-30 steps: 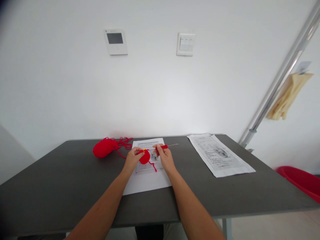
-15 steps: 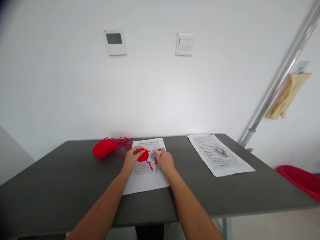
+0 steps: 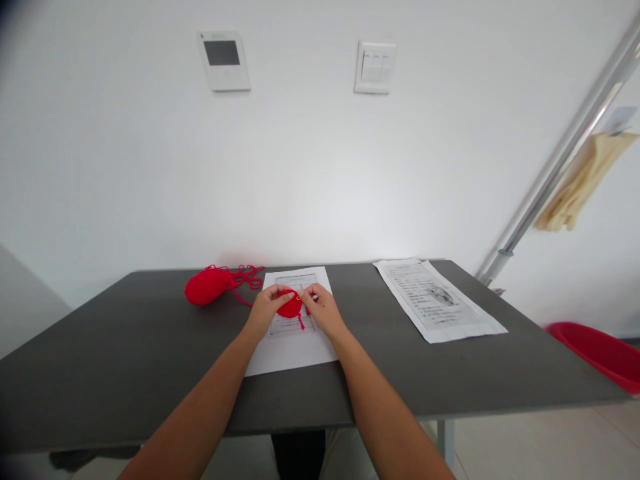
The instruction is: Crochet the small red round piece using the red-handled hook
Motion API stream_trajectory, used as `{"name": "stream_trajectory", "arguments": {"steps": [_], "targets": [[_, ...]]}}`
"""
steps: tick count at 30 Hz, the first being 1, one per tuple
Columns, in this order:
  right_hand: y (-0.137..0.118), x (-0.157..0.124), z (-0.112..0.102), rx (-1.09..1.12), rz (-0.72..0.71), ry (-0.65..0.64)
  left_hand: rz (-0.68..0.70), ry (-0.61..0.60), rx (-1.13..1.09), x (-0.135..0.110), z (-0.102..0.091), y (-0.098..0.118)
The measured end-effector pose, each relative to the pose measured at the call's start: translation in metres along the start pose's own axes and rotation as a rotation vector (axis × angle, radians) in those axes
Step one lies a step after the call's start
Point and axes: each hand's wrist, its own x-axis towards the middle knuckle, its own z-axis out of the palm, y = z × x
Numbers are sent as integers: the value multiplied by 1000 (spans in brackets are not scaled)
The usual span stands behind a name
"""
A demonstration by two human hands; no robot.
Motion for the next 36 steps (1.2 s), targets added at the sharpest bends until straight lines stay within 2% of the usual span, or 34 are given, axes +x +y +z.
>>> {"name": "stream_trajectory", "arguments": {"steps": [3, 10, 15, 21, 36], "targets": [[3, 1, 2, 38, 20, -14, 1, -12, -26, -1, 0, 0], [-2, -2, 2, 61, 91, -141, 31, -5, -16, 1, -1, -4], [-5, -1, 1, 99, 70, -100, 77, -27, 32, 0, 1, -3], [-11, -2, 1, 176, 73, -144, 152, -36, 28, -1, 2, -2], [-17, -4, 2, 229, 65, -117, 178, -60, 19, -4, 6, 1]]}}
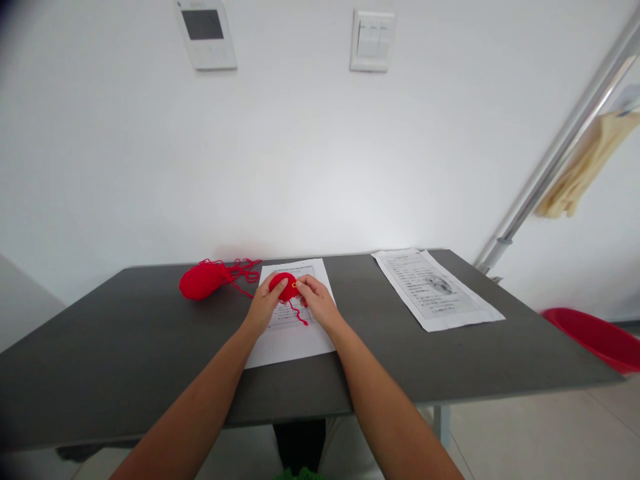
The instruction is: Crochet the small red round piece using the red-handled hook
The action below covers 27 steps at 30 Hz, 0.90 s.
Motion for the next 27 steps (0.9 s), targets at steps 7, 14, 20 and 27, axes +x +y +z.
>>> {"name": "stream_trajectory", "arguments": {"steps": [7, 14, 20, 27], "targets": [[0, 1, 0, -6, -3, 8, 23, -12, -2, 0, 1, 0], [-3, -1, 1, -19, 0, 28, 36, -19, 36, -1, 0, 2], [-4, -1, 0, -25, -1, 36, 41, -20, 51, -2, 1, 3], [-4, -1, 0, -26, -13, 32, 48, -22, 49, -2, 1, 1]]}}
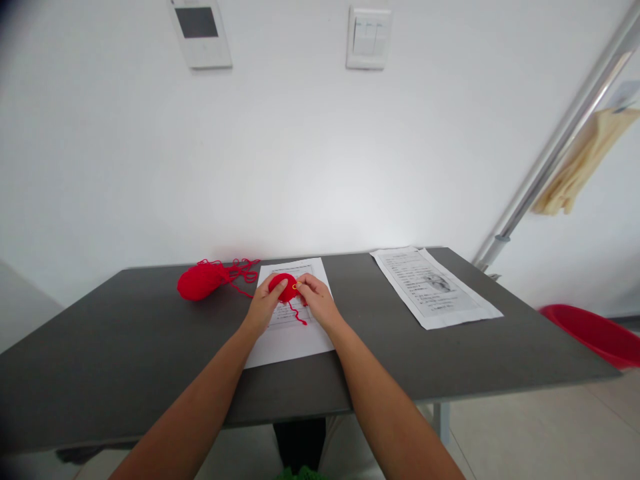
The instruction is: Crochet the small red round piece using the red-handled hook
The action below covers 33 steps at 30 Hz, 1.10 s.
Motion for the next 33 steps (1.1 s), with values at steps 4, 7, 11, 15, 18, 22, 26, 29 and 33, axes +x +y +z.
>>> {"name": "stream_trajectory", "arguments": {"steps": [4, 7, 11, 15, 18, 22, 26, 29, 33], "targets": [[1, 0, 0, -3, -7, 5, 3, -3, 2, 0, 0, 0], [1, 0, 0, -7, -6, 9, 1, -3, 6, 0, 0, 1], [1, 0, 0, -12, -3, 14, -6, 2, 12, 0, 1, 2], [0, 0, 0, -16, -6, 19, -11, 0, 12, -1, 1, 4], [0, 0, 0, -21, -7, 24, -17, -2, 11, -1, 1, 5], [2, 1, -1, -22, -7, 44, -27, -4, 6, -1, 1, 6], [5, 2, -1, -11, -6, 60, -30, -7, 7, -1, 1, 5], [5, 2, -1, -3, -6, 62, -31, -4, 9, -1, 1, 5], [5, 2, -1, 6, -7, 61, -38, -3, 10, -1, 1, 5]]}}
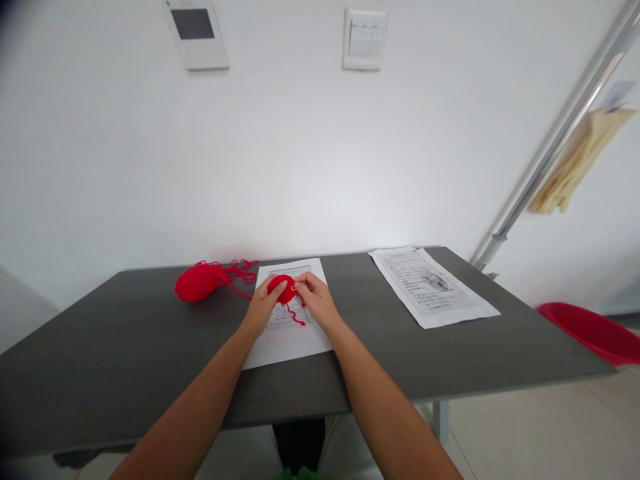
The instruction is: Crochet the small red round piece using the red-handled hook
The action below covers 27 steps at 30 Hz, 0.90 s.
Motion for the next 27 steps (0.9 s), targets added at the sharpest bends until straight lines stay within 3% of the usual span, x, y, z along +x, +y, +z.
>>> {"name": "stream_trajectory", "arguments": {"steps": [27], "targets": [[3, 2, 0, 18, -5, 25, -20, -32, -9, 1, -1, -7]]}}
